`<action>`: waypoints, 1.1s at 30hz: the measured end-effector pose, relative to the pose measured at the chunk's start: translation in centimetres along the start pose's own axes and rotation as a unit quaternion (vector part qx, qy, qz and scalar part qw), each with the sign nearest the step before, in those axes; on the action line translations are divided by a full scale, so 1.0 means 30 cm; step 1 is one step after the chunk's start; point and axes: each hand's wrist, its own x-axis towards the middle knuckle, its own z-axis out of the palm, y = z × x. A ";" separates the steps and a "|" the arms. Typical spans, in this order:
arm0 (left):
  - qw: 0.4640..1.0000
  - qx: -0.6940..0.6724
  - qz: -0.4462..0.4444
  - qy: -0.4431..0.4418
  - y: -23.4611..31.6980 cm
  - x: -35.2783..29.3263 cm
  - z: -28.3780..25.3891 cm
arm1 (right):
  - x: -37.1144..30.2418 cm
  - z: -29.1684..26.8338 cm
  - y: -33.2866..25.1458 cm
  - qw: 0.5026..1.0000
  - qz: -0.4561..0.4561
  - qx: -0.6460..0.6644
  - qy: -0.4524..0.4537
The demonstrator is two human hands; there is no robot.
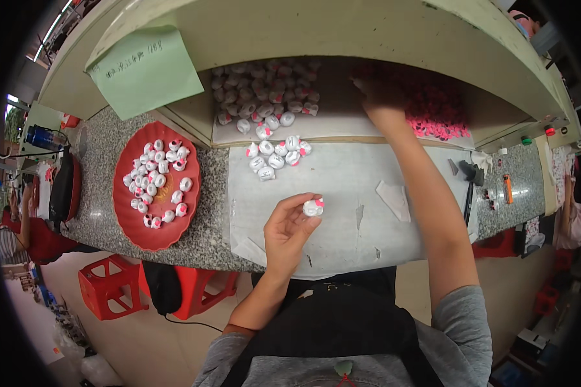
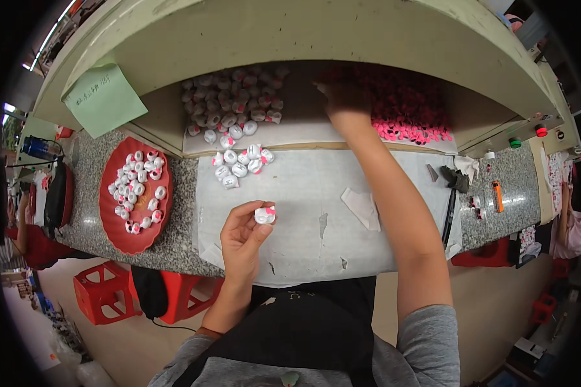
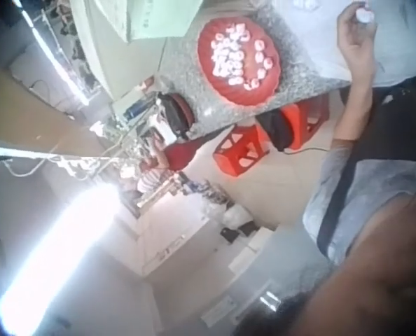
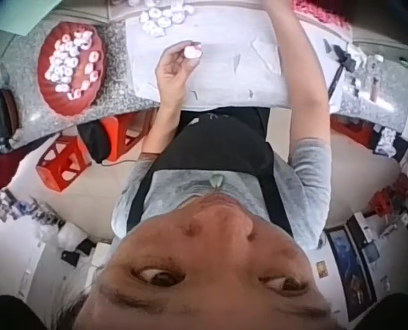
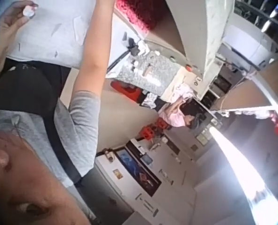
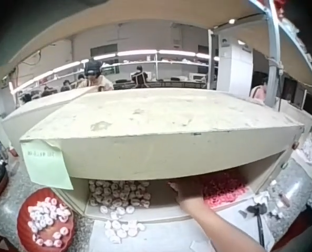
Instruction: Applying a red liquid substance to small white toy heads at a factory workbench.
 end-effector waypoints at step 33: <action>0.999 0.017 0.011 -0.032 -0.012 -0.014 0.052 | -0.592 -0.282 -0.191 0.579 0.185 0.791 -0.066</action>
